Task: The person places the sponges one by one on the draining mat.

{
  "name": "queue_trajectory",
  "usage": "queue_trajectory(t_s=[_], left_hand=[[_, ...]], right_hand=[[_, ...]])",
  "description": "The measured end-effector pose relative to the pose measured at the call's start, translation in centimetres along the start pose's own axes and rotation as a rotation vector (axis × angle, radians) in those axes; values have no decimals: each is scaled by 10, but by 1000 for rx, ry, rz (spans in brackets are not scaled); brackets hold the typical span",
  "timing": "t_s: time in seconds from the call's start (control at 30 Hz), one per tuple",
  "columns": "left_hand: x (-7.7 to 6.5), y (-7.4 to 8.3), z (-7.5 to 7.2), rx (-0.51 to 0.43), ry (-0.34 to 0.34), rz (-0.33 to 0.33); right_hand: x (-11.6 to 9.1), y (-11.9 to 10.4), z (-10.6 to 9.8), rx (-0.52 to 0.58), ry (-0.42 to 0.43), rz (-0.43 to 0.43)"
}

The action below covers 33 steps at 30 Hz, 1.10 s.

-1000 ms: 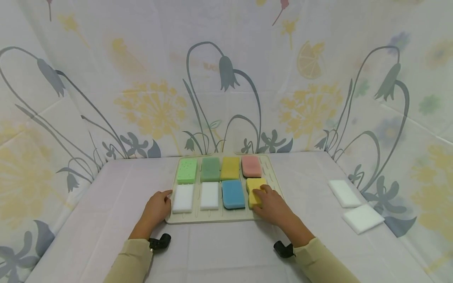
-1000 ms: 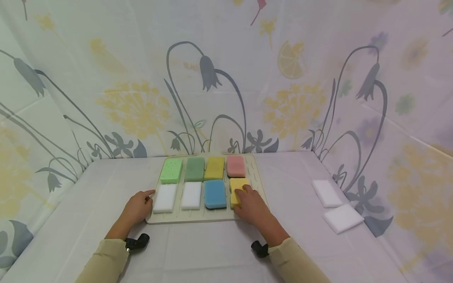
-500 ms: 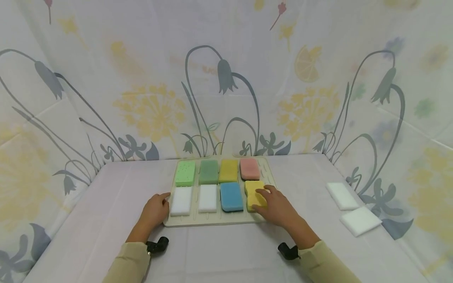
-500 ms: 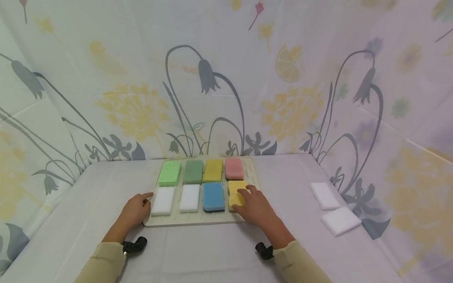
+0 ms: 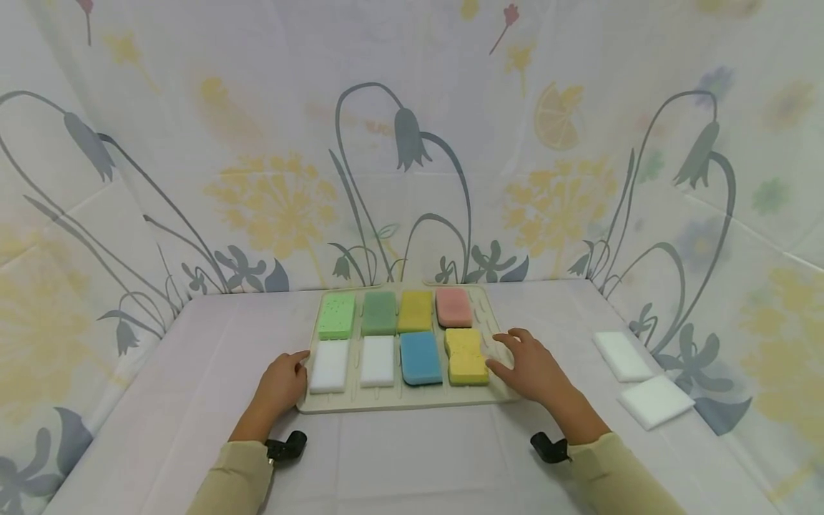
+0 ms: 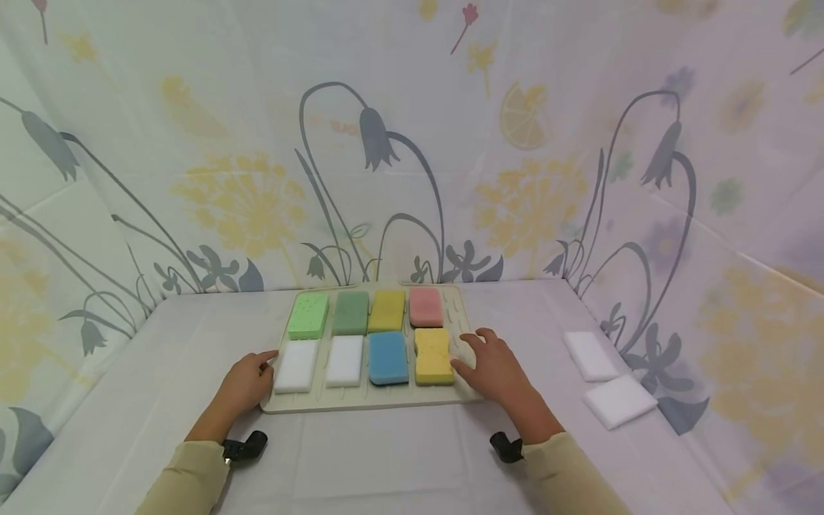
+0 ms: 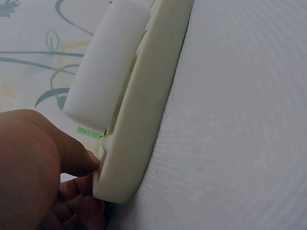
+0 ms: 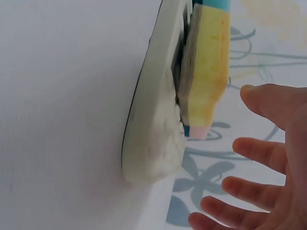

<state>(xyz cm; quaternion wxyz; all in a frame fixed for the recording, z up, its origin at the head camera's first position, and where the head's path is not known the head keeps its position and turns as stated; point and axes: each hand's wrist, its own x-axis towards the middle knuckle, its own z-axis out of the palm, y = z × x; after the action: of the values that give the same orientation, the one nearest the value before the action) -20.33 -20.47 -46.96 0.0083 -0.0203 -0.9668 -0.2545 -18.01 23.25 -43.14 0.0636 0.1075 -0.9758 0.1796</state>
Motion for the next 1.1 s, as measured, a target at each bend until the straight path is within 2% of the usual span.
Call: queue_trajectory(t_s=[0.6, 1.1], left_hand=[[-1, 0, 0, 5, -5, -6], [1, -1, 2, 18, 26, 9]], right_hand=[[-1, 43, -18, -41, 25, 65], [-5, 72, -34, -85, -3, 124]])
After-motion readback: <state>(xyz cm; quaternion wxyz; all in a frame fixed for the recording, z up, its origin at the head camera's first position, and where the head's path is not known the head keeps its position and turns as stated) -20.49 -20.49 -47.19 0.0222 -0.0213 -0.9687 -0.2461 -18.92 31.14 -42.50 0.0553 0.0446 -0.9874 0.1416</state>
